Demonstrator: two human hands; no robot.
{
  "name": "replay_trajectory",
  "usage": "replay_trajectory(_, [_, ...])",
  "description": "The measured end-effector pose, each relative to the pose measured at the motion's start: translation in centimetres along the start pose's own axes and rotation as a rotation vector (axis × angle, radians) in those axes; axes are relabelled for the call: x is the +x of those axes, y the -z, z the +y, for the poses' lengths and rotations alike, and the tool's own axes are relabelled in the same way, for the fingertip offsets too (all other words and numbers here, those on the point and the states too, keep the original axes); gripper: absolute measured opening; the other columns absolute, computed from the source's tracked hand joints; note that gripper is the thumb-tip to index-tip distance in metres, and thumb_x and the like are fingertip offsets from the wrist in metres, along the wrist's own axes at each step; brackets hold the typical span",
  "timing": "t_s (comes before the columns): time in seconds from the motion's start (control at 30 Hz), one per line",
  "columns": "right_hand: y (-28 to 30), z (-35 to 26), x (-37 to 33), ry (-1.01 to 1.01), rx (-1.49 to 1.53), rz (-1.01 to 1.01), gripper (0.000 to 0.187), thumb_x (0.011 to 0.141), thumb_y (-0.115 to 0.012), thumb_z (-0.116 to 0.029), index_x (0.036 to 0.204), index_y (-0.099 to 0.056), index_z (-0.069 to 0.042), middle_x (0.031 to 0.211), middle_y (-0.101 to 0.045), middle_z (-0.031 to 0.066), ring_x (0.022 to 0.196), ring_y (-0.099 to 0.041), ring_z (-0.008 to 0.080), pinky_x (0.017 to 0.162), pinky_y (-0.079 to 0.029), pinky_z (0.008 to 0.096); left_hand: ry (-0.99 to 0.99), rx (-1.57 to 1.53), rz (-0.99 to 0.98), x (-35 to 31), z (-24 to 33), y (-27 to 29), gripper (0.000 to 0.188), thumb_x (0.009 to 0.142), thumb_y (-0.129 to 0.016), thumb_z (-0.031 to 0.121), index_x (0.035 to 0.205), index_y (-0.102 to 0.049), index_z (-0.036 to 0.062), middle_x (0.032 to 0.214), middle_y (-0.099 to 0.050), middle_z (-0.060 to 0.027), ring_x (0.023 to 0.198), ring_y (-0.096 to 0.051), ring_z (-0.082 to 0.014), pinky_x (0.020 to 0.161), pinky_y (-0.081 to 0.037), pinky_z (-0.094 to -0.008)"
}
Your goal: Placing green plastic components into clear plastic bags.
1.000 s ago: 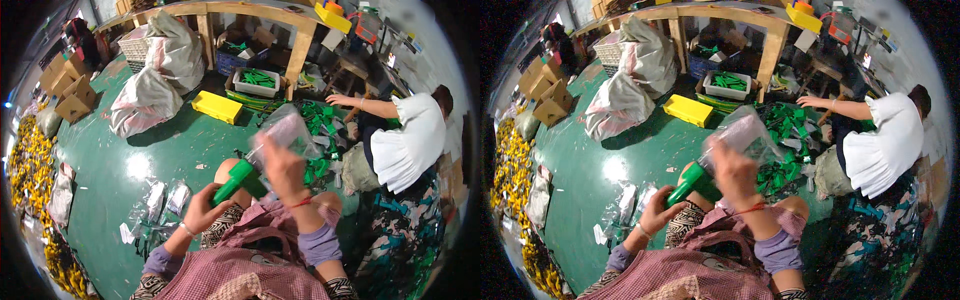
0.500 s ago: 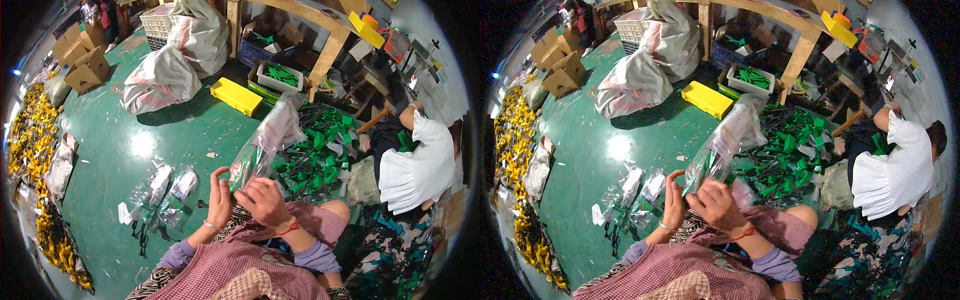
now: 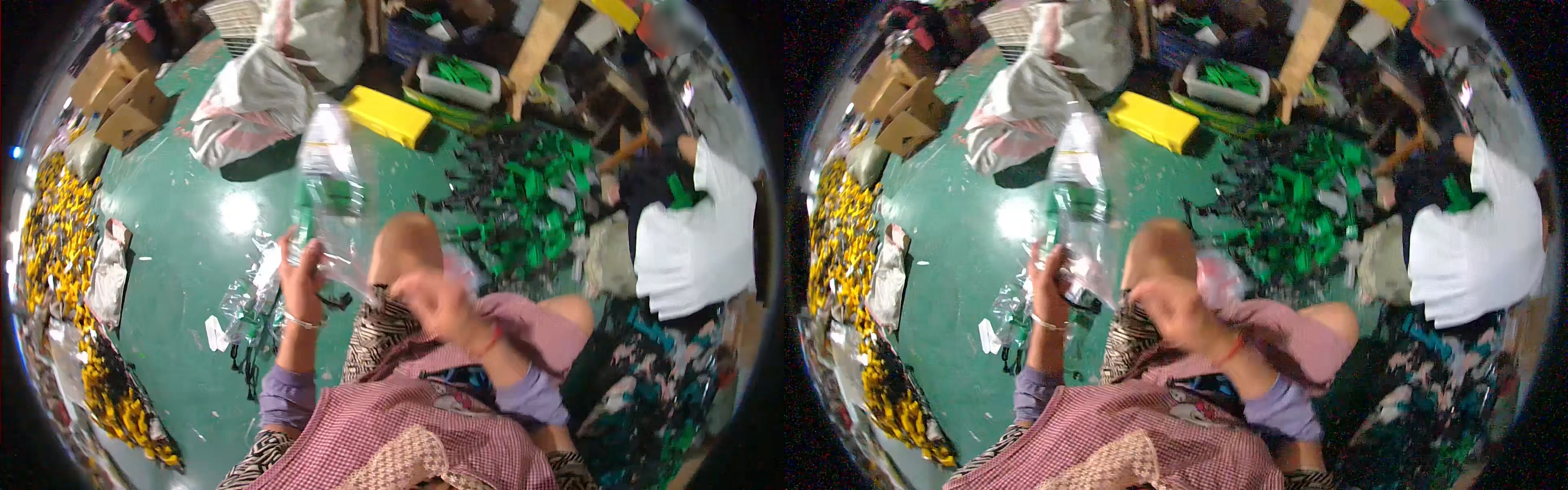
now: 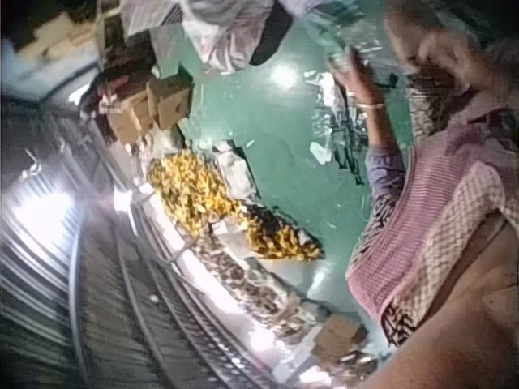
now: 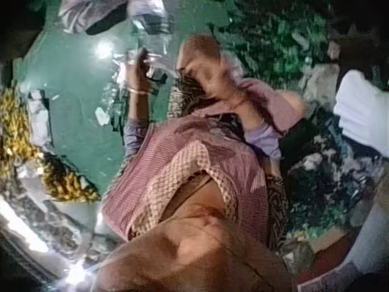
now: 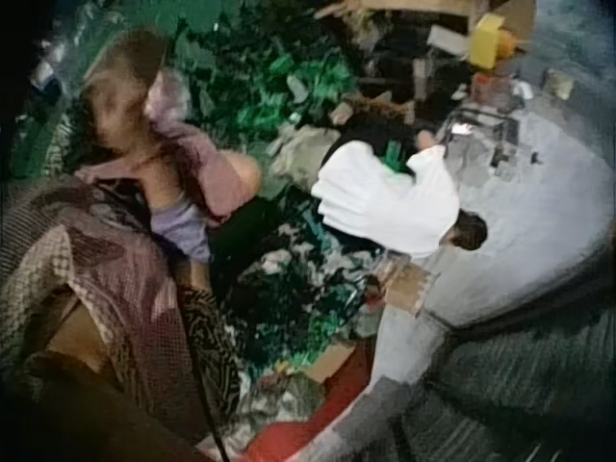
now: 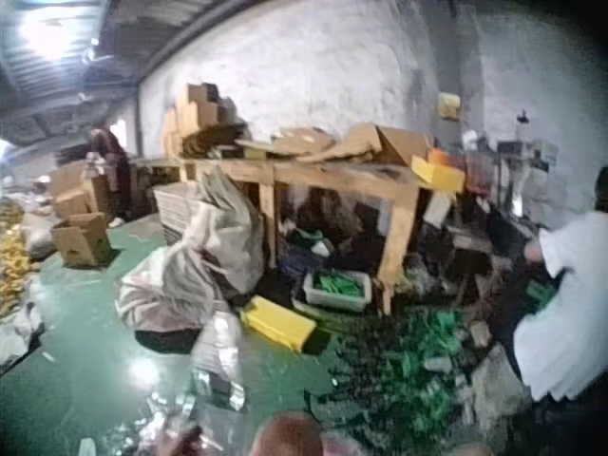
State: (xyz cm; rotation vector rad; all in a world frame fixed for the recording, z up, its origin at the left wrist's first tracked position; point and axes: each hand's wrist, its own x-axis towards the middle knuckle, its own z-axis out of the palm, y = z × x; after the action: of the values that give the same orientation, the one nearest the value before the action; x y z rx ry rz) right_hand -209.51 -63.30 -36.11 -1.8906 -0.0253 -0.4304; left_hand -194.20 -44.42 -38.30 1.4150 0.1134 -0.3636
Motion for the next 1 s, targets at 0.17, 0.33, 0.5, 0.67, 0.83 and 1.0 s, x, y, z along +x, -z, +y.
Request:
replay_trajectory(0.17, [10.0,21.6,-5.8,-0.580,-0.505,0.579,0.016,0.092,-0.056,-0.018,0.097,-0.066,-0.007,0.090,-0.070,0.0155,0.085,-0.069,0.0294,0.074,-0.053,0.0375,0.049,0.047,0.108,6.5,-3.0,8.5,0.056,0.086,-0.069,0.012,0.134,-0.042,0.0057,0.079,-0.059,-0.0005,0.054,-0.044,-0.0047,0.046,-0.033,-0.0179])
replay_trajectory(0.33, [7.7,34.4,-16.9,-1.069,-0.740,0.316,0.022,0.087,-0.059,-0.027,0.097,-0.068,-0.010,0.087,-0.069,0.0188,0.087,-0.066,0.0396,0.076,-0.052,0.0461,0.263,0.168,0.142,11.4,-10.0,22.5,0.063,0.083,-0.069,0.011,0.138,-0.038,0.0049,0.078,-0.060,-0.0022,0.051,-0.046,-0.0063,0.044,-0.037,-0.0204])
replay_trajectory(0.5, [4.5,35.4,-15.9,-0.943,-0.524,-0.033,0.024,0.081,-0.064,-0.021,0.103,-0.071,-0.017,0.127,-0.061,0.0140,0.115,-0.057,0.0349,0.098,-0.046,0.0434,0.522,0.462,0.074,11.3,-15.9,31.8,0.072,0.083,-0.072,0.014,0.144,-0.034,0.0090,0.087,-0.066,-0.0069,0.059,-0.058,-0.0135,0.046,-0.045,-0.0266])
replay_trajectory(0.67, [0.4,33.8,-10.0,-0.644,-0.941,-0.970,0.037,0.092,-0.048,-0.030,0.123,-0.066,-0.020,0.154,-0.033,0.0042,0.144,-0.023,0.0377,0.112,-0.026,0.0564,0.437,1.748,-0.316,13.1,-14.6,35.9,0.072,0.083,-0.075,0.021,0.144,-0.038,0.0199,0.106,-0.067,-0.0131,0.095,-0.066,-0.0283,0.077,-0.055,-0.0424])
replay_trajectory(0.83, [-0.8,35.2,-14.6,-0.519,-0.830,-0.831,0.033,0.085,-0.054,-0.015,0.116,-0.064,-0.010,0.128,-0.056,0.0127,0.131,-0.044,0.0382,0.106,-0.036,0.0559,-0.549,1.412,-0.291,13.7,-8.8,10.9,0.050,0.085,-0.065,0.009,0.133,-0.052,0.0089,0.124,-0.060,-0.0179,0.115,-0.055,-0.0385,0.098,-0.045,-0.0446])
replay_trajectory(1.0, [2.2,25.4,-4.8,-0.320,-0.443,-0.278,0.040,0.089,-0.052,-0.010,0.128,-0.049,-0.002,0.119,-0.059,0.0221,0.105,-0.060,0.0400,0.087,-0.052,0.0415,-0.993,1.131,-0.582,5.9,-3.1,-10.6,0.070,0.067,-0.074,0.008,0.134,-0.052,0.0070,0.134,-0.055,-0.0134,0.126,-0.049,-0.0347,0.107,-0.038,-0.0428])
